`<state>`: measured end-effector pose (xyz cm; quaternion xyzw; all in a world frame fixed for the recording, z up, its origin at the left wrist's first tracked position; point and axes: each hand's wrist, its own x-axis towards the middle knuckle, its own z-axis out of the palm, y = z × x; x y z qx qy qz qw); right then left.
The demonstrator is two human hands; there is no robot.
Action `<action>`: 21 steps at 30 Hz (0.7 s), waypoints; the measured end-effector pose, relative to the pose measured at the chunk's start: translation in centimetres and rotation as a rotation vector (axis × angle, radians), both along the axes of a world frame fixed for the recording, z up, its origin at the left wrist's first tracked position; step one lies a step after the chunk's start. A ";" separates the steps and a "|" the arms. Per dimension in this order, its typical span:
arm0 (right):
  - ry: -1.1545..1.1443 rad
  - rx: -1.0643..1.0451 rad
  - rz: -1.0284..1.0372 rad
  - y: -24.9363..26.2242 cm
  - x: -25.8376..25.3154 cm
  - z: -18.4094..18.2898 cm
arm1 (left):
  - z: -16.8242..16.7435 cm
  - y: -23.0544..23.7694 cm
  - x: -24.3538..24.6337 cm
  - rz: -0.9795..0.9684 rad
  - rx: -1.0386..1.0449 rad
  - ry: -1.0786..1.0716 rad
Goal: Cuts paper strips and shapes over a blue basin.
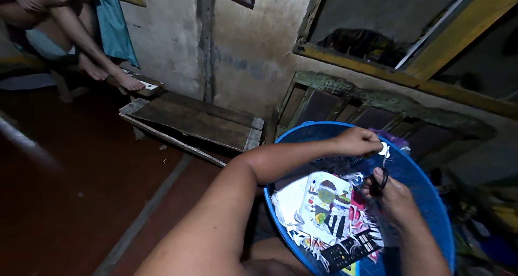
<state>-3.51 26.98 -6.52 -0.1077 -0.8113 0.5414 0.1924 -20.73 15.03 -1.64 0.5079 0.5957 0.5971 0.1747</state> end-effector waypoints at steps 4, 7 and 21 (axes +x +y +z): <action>-0.006 -0.007 0.017 0.1 0.0 -0.1 | 0.1 -0.4 0.1 0.008 -0.001 0.015; -0.020 0.003 0.027 -0.1 0.2 0.2 | -0.1 -0.6 0.2 0.012 0.018 0.051; -0.115 -0.005 0.065 0.4 -0.1 0.2 | -0.2 -0.7 -0.6 0.034 -0.081 -0.006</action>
